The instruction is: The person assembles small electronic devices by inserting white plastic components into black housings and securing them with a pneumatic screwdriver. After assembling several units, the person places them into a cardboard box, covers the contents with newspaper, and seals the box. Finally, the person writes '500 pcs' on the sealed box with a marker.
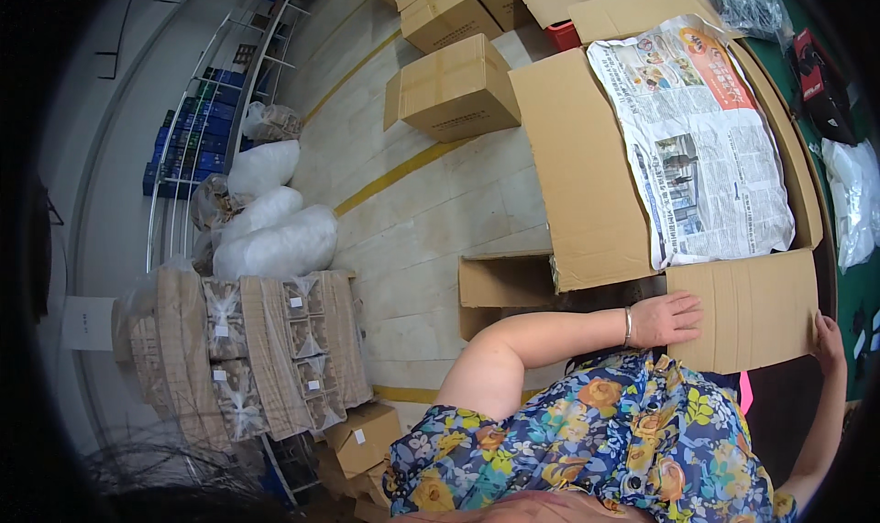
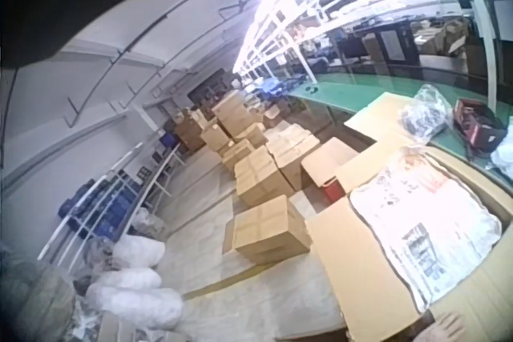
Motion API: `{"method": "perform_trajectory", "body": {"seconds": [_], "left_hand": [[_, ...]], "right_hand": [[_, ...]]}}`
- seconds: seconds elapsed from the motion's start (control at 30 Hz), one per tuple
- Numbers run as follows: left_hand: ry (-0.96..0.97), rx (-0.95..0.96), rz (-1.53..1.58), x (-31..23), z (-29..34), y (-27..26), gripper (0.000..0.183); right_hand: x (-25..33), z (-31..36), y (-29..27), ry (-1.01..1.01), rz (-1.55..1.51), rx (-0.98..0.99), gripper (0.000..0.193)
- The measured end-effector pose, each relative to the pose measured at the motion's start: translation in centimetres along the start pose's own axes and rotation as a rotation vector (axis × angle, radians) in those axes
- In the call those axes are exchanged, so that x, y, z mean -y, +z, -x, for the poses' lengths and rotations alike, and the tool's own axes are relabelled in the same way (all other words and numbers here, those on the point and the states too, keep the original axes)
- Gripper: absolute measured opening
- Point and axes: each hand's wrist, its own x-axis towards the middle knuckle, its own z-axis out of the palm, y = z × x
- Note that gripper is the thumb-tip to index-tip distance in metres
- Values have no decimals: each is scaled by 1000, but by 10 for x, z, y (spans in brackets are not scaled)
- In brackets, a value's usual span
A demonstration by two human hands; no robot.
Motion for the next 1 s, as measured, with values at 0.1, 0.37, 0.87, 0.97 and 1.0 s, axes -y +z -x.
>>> {"method": "perform_trajectory", "body": {"seconds": [0.1,0.37,0.87,0.97,1.0], "left_hand": [[9,-17,-46,-4,-3,0,33],[-55,-30,-40,-15,0,10,38],[-861,396,1783,-62,1,77,39],[-418,392,1373,-45,-34,4,40],[-57,266,858,-38,-37,-8,40]], "right_hand": [[-9,45,43,-159,-292,-185,40],[-35,85,177,251,-989,418,44],[-44,83,192,-36,-786,195,32],[-10,110,181,-191,-707,163,32],[-10,110,171,-198,-642,251,35]]}}
